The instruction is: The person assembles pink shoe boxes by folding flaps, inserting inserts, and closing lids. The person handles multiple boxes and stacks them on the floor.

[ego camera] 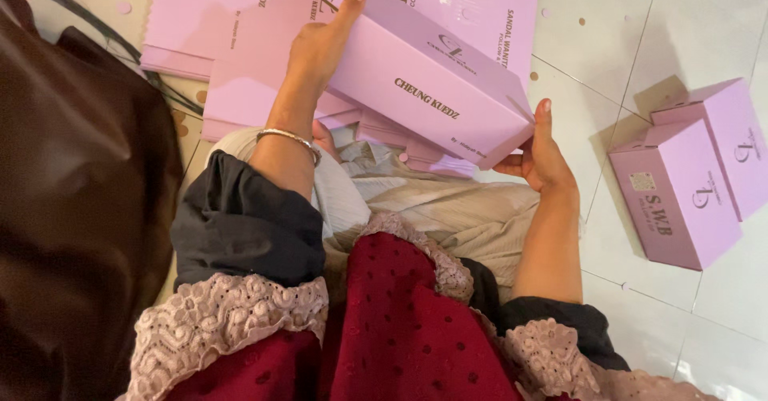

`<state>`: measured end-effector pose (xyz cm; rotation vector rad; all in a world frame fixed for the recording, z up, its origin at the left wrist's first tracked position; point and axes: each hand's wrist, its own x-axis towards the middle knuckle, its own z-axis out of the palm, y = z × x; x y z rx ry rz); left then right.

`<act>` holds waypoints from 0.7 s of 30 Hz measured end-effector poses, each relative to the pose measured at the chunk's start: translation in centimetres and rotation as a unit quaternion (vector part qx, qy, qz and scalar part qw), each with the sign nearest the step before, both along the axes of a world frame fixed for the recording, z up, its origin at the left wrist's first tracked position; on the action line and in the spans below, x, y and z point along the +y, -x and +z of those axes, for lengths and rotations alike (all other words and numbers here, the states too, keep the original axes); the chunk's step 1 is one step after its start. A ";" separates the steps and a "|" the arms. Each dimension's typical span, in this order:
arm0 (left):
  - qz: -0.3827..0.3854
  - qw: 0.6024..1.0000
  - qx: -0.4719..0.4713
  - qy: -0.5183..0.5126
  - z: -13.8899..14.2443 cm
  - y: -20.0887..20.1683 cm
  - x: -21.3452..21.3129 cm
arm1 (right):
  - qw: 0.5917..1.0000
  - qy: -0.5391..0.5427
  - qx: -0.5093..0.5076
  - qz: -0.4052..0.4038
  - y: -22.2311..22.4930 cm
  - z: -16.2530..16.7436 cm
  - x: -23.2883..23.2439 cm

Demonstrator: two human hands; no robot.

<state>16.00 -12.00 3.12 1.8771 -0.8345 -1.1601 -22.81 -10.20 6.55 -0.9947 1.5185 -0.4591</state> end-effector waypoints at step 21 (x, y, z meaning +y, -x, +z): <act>-0.100 0.991 -0.021 -0.081 -2.1 -0.1 -0.3 | 0.998 0.003 0.023 -0.053 1.2 -1.7 -0.1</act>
